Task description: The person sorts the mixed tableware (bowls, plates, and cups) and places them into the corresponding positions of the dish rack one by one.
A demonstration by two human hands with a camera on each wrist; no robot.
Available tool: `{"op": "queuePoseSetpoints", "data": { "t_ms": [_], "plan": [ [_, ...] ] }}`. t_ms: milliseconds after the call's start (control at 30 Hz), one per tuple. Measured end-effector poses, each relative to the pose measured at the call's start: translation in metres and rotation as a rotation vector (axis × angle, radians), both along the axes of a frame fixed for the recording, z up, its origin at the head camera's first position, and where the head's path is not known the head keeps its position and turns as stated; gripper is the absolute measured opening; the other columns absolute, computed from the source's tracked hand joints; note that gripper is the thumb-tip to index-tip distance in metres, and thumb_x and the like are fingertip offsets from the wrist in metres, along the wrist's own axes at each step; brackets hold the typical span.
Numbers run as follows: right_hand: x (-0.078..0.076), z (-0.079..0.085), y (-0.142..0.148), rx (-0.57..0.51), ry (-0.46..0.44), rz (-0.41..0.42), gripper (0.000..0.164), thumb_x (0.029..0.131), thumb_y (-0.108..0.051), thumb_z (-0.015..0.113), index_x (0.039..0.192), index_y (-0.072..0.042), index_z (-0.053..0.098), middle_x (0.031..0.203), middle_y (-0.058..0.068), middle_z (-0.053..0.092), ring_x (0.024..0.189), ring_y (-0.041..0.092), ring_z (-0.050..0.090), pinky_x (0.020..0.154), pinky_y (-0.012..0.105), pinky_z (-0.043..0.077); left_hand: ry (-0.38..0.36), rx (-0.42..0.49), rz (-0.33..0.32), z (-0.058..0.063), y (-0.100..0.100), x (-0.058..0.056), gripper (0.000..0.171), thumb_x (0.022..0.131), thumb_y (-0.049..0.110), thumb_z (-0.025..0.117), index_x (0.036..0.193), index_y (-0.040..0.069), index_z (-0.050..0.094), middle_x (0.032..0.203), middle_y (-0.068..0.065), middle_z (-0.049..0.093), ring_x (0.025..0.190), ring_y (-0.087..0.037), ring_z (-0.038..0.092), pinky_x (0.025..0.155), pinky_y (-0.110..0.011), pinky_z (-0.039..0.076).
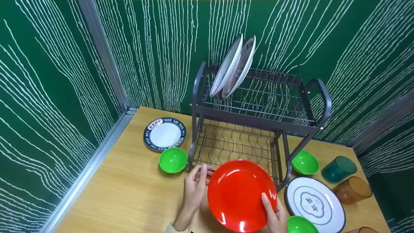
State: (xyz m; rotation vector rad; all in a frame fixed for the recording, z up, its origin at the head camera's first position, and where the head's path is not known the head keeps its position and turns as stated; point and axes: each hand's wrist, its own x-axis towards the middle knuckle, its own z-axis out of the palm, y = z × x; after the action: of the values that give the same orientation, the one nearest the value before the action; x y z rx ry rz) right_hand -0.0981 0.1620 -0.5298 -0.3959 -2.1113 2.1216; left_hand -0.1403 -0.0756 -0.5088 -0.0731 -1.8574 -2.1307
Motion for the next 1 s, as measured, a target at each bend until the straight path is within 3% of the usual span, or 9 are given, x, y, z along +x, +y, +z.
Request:
{"op": "queuePoseSetpoints", "data": {
  "t_ms": [100, 200, 300, 467, 533, 700, 833, 1000],
  "plan": [
    [0.000, 0.000, 0.004, -0.009, 0.055, -0.010, 0.027, 0.097, -0.019, 0.055, 0.123, -0.010, 0.057, 0.088, -0.001, 0.069, 0.074, 0.016, 0.067, 0.065, 0.030, 0.057, 0.018, 0.004, 0.020, 0.001, -0.002, -0.004, 0.021, 0.099, 0.011, 0.050, 0.100, -0.005, 0.063, 0.085, -0.019, 0.066, 0.076, -0.032, 0.064, 0.060, -0.041, 0.057],
    [0.000, 0.002, 0.008, 0.006, 0.120, -0.032, 0.024, 0.097, -0.012, 0.055, 0.120, -0.008, 0.059, 0.086, 0.001, 0.069, 0.072, 0.016, 0.068, 0.063, 0.029, 0.056, 0.024, 0.002, 0.057, 0.012, -0.004, -0.004, 0.018, 0.098, 0.007, 0.051, 0.096, -0.006, 0.063, 0.082, -0.024, 0.064, 0.072, -0.028, 0.064, 0.060, -0.039, 0.057],
    [0.000, 0.005, 0.012, -0.004, 0.092, -0.065, 0.022, 0.096, -0.018, 0.056, 0.117, -0.010, 0.060, 0.085, 0.001, 0.069, 0.071, 0.015, 0.067, 0.063, 0.028, 0.056, 0.023, -0.029, 0.129, 0.025, -0.007, -0.004, 0.016, 0.096, 0.005, 0.053, 0.093, -0.007, 0.063, 0.081, -0.023, 0.065, 0.073, -0.023, 0.064, 0.063, -0.032, 0.056],
    [0.001, 0.013, 0.019, 0.000, 0.028, -0.124, 0.025, 0.095, -0.027, 0.058, 0.112, -0.008, 0.060, 0.082, 0.001, 0.069, 0.070, 0.014, 0.066, 0.063, 0.027, 0.056, 0.013, -0.134, 0.280, 0.005, -0.014, -0.025, 0.016, 0.095, 0.014, 0.059, 0.102, 0.000, 0.063, 0.088, -0.011, 0.065, 0.078, -0.022, 0.062, 0.069, -0.028, 0.052],
    [0.002, 0.016, 0.022, -0.002, -0.011, -0.149, 0.028, 0.094, -0.031, 0.059, 0.111, -0.009, 0.059, 0.081, -0.001, 0.068, 0.070, 0.013, 0.066, 0.063, 0.027, 0.056, 0.031, -0.180, 0.329, -0.007, -0.018, -0.036, 0.021, 0.094, 0.018, 0.060, 0.108, 0.003, 0.061, 0.096, -0.010, 0.063, 0.083, -0.021, 0.061, 0.074, -0.032, 0.052],
    [0.003, 0.022, 0.031, 0.023, -0.056, -0.187, 0.035, 0.092, -0.035, 0.060, 0.116, -0.010, 0.058, 0.080, -0.007, 0.068, 0.070, 0.011, 0.066, 0.062, 0.025, 0.055, 0.068, -0.302, 0.449, -0.015, -0.023, -0.056, 0.039, 0.092, 0.019, 0.062, 0.126, 0.005, 0.051, 0.113, -0.011, 0.054, 0.105, -0.028, 0.051, 0.094, -0.043, 0.043],
    [0.004, 0.030, 0.036, 0.072, -0.097, -0.180, 0.048, 0.093, -0.040, 0.058, 0.125, -0.005, 0.052, 0.081, -0.012, 0.066, 0.072, 0.009, 0.065, 0.063, 0.024, 0.055, 0.044, -0.332, 0.472, -0.022, -0.025, -0.068, 0.053, 0.090, 0.017, 0.064, 0.137, 0.007, 0.043, 0.124, -0.014, 0.050, 0.117, -0.029, 0.047, 0.103, -0.045, 0.037],
    [0.003, 0.044, 0.039, 0.092, -0.167, -0.161, 0.062, 0.091, -0.051, 0.055, 0.133, -0.007, 0.045, 0.085, -0.015, 0.064, 0.077, 0.008, 0.065, 0.068, 0.024, 0.055, 0.045, -0.334, 0.422, -0.027, -0.023, -0.077, 0.058, 0.091, 0.017, 0.062, 0.142, 0.001, 0.038, 0.134, -0.021, 0.047, 0.122, -0.035, 0.047, 0.105, -0.047, 0.035]
  ]
}}
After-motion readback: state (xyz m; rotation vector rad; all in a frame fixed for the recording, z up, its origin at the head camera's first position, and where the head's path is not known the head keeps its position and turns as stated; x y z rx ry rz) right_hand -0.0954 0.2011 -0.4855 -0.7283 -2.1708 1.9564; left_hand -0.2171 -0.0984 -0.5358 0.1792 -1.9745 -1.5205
